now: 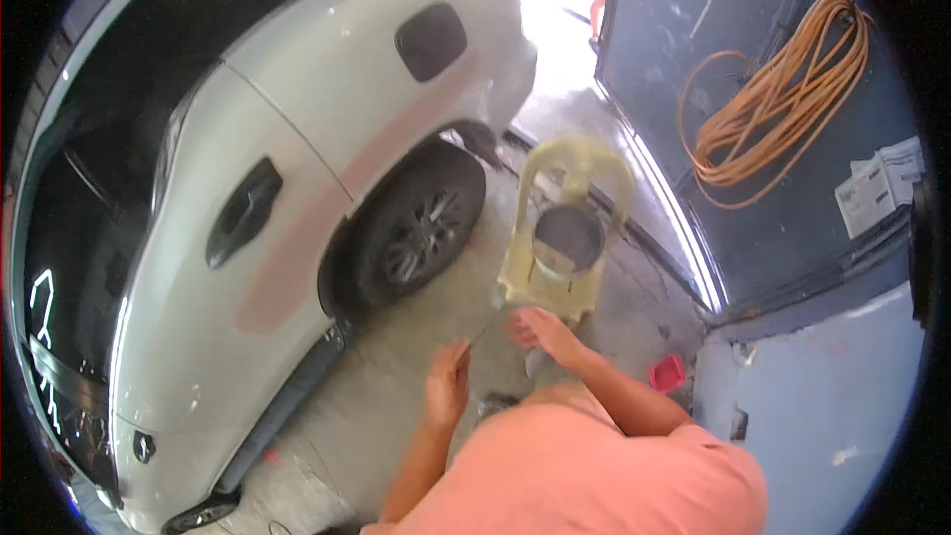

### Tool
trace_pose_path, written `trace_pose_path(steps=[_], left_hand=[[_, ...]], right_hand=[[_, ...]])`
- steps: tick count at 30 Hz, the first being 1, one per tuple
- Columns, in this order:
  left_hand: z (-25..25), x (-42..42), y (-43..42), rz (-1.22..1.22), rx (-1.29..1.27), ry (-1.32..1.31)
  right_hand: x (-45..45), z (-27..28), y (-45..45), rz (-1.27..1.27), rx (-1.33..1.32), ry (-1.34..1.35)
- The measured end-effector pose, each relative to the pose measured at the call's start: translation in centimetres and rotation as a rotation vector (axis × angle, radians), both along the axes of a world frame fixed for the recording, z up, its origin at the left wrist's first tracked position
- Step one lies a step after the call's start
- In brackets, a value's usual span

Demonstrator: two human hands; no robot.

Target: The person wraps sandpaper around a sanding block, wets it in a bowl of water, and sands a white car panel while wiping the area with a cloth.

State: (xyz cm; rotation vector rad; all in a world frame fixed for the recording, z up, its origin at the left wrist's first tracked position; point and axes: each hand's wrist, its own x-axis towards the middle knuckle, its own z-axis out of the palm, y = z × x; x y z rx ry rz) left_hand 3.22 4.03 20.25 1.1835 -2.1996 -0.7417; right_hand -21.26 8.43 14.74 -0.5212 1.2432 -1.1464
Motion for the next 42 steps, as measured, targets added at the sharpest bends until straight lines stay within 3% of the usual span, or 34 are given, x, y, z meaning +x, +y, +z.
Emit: trace_pose_path(steps=[1, 2, 3, 6, 8, 11, 12, 13, 14, 16, 18, 19, 22, 24, 25, 26, 28, 29, 30, 31, 32, 37, 38, 40, 42], left_hand=[[-0.2, -0.8, -0.4, 0.081, 0.171, -0.031], [-0.9, -1.5, -1.1, 0.103, 0.067, 0.007], [-2.6, -1.8, -1.9, 0.171, 0.253, -0.116], [-1.6, -5.4, -3.8, 0.209, 0.408, -0.106], [-2.0, -7.8, -5.0, 0.238, 0.498, -0.133], [-7.7, -11.4, -8.2, 0.205, 0.629, 0.099], [-7.1, -13.6, -9.3, 0.199, 0.626, 0.062], [-5.3, -16.5, -10.5, 0.192, 0.625, 0.024], [-4.3, -19.2, -11.8, 0.182, 0.626, -0.013], [-8.0, -22.8, -14.9, 0.121, 0.633, -0.072], [-10.0, -27.4, -16.9, 0.116, 0.571, 0.050], [-9.6, -30.0, -17.7, 0.139, 0.598, 0.024], [-16.2, -34.7, -20.1, 0.072, 0.705, 0.071], [-21.2, -37.0, -20.9, 0.028, 0.730, -0.067], [-22.2, -38.3, -21.2, -0.058, 0.733, -0.167], [-28.5, -37.8, -22.0, -0.067, 0.713, -0.177], [-25.4, -41.5, -21.2, -0.144, 0.690, -0.215], [-28.6, -41.4, -21.8, -0.139, 0.687, -0.245], [-32.1, -40.8, -22.2, -0.133, 0.685, -0.275], [-30.4, -42.2, -21.3, -0.106, 0.609, -0.373], [-28.5, -43.3, -20.9, -0.088, 0.805, -0.246], [-32.3, -41.8, -22.3, 0.101, 1.331, -0.182], [-32.7, -41.1, -22.9, 0.117, 1.426, -0.173], [-36.4, -38.8, -24.5, 0.044, 1.244, -0.237], [-29.1, -39.3, -23.2, 0.070, 1.079, -0.265]], right_hand=[[-1.8, -1.9, -1.7, -0.027, -0.046, 0.205], [-4.1, -2.4, -3.3, 0.024, -0.035, 0.438], [-6.1, -3.2, -4.3, 0.064, -0.008, 0.664], [-12.0, -7.7, -8.3, 0.100, 0.086, 1.069], [-14.9, -9.7, -10.7, 0.103, 0.111, 1.198], [-17.7, -13.9, -13.0, 0.167, 0.153, 1.282], [-18.4, -15.2, -13.5, 0.202, 0.166, 1.290], [-19.5, -15.6, -14.1, 0.354, 0.274, 1.089], [-20.3, -17.0, -14.4, 0.335, 0.188, 1.039], [-20.6, -21.2, -13.3, 0.295, 0.043, 0.922], [-21.7, -16.6, -13.4, 0.137, 0.226, 0.791], [-21.2, -19.5, -13.2, -0.102, 0.301, 0.747], [-23.7, -17.4, -13.5, -0.705, 0.410, 0.246], [-26.0, -18.8, -13.2, -0.709, 0.530, -0.164], [-26.4, -19.8, -13.6, -0.716, 0.574, -0.218], [-26.8, -20.9, -14.3, -0.714, 0.608, -0.269], [-25.2, -28.5, -15.8, -0.593, 0.591, 0.007], [-24.9, -30.4, -16.5, -0.576, 0.618, 0.075], [-25.4, -29.2, -16.7, -0.560, 0.637, 0.048], [-25.8, -28.1, -16.9, -0.544, 0.656, 0.021], [-26.2, -26.8, -17.2, -0.527, 0.674, -0.005], [-25.1, -29.1, -17.6, -0.461, 0.691, 0.061], [-25.1, -29.4, -17.3, -0.477, 0.678, 0.031], [-25.1, -28.3, -16.8, -0.594, 0.632, -0.220], [-24.6, -27.2, -16.7, -0.795, 0.580, -0.508]])
